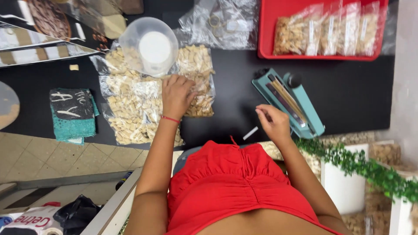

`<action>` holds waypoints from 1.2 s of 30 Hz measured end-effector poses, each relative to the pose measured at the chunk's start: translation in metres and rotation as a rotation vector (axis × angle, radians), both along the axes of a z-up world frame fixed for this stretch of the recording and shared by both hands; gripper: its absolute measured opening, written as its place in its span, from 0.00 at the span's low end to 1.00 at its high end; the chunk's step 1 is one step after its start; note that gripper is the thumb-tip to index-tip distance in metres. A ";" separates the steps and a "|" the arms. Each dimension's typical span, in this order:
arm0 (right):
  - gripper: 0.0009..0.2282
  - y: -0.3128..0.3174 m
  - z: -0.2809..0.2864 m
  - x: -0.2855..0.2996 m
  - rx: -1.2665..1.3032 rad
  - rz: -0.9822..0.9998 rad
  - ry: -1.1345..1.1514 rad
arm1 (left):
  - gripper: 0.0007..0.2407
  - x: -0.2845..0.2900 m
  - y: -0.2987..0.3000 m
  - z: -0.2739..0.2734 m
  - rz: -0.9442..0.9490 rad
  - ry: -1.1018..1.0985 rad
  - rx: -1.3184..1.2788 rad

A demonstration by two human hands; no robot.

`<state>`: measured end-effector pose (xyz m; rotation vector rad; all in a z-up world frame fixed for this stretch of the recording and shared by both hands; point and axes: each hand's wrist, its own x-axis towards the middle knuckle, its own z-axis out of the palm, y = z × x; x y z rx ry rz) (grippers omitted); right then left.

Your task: The person is sealing small plastic bags filled with snacks using a manual impulse heat sealer on a workstation.

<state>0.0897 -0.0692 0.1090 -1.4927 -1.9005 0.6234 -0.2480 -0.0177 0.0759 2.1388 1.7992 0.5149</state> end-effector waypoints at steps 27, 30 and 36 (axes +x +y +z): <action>0.20 -0.146 -0.130 0.020 -0.610 -0.919 0.202 | 0.01 0.066 -0.061 0.059 -0.647 -0.320 0.153; 0.15 -0.149 -0.139 0.022 -0.653 -1.008 0.549 | 0.02 0.077 -0.070 0.057 -0.738 -0.312 0.126; 0.09 -0.152 -0.151 0.031 -0.700 -0.967 0.730 | 0.01 0.085 -0.070 0.054 -0.737 -0.352 0.052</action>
